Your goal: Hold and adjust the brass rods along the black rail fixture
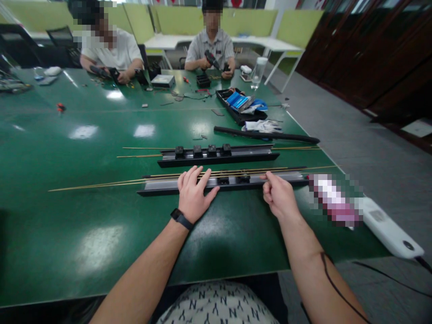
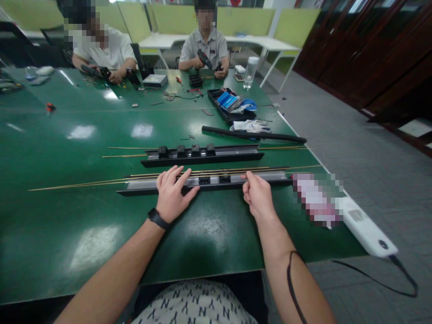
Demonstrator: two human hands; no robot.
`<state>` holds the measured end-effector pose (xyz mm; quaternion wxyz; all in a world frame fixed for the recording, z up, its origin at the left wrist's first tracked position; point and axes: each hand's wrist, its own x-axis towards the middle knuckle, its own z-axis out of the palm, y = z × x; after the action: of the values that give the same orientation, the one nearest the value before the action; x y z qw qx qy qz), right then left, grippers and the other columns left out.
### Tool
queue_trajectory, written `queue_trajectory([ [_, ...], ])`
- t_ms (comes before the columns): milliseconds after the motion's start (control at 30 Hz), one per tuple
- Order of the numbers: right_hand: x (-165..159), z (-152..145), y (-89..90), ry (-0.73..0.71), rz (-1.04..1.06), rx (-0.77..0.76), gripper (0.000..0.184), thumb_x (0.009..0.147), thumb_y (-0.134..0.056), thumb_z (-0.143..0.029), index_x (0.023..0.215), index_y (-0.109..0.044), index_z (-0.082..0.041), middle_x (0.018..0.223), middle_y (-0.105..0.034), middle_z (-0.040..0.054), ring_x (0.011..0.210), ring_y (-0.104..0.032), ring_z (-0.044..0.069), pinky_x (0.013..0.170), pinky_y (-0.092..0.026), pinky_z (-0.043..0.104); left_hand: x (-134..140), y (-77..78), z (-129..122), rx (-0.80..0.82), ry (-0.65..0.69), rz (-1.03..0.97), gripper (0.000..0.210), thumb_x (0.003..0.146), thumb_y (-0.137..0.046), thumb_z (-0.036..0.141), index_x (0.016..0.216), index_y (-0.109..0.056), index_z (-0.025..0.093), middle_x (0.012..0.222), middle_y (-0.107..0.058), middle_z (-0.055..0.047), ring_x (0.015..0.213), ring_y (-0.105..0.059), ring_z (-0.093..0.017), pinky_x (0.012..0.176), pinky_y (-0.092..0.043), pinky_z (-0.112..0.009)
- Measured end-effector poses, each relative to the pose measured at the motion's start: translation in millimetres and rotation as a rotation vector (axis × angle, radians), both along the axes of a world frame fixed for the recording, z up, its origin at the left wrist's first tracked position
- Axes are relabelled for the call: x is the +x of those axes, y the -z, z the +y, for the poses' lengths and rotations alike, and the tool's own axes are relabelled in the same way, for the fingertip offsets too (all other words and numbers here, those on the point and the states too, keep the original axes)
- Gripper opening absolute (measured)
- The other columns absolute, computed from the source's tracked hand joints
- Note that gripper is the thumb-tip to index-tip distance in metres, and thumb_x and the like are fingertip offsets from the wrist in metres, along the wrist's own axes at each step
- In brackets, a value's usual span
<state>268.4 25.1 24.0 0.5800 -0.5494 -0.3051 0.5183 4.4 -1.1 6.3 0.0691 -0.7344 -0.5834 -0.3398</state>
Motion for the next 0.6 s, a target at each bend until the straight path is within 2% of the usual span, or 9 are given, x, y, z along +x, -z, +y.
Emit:
queue_trajectory([
  [167,1.9,1.3,1.3,0.089,0.001,0.003,0.029,0.083,-0.075,-0.043,0.082,-0.067,-0.016,0.044,-0.048,-0.0068,0.028,-0.030,0.005,0.027,-0.018,0.017,0.4,-0.6,-0.1,-0.003,0.000,0.001,0.049,0.093,-0.066,0.049,0.136,-0.063,0.026,0.142,-0.062,-0.012,0.141,-0.049,-0.031,0.120,-0.028,-0.051],
  [400,-0.5,-0.1,-1.1,0.002,-0.017,-0.016,0.033,0.082,-0.077,-0.047,0.086,-0.068,-0.015,0.044,-0.050,-0.0060,0.028,-0.031,0.005,0.028,-0.018,0.016,0.9,-1.2,-1.0,-0.005,-0.005,0.003,0.049,0.093,-0.065,0.050,0.137,-0.063,0.027,0.143,-0.061,-0.012,0.142,-0.048,-0.031,0.120,-0.027,-0.051],
  [600,1.2,0.8,-0.4,0.073,-0.017,-0.007,0.030,0.083,-0.076,-0.045,0.083,-0.065,-0.017,0.045,-0.048,-0.0069,0.028,-0.031,0.005,0.027,-0.018,0.017,0.7,-1.2,-0.8,-0.018,-0.002,-0.010,0.050,0.092,-0.066,0.049,0.137,-0.063,0.027,0.143,-0.061,-0.012,0.142,-0.048,-0.032,0.120,-0.027,-0.052],
])
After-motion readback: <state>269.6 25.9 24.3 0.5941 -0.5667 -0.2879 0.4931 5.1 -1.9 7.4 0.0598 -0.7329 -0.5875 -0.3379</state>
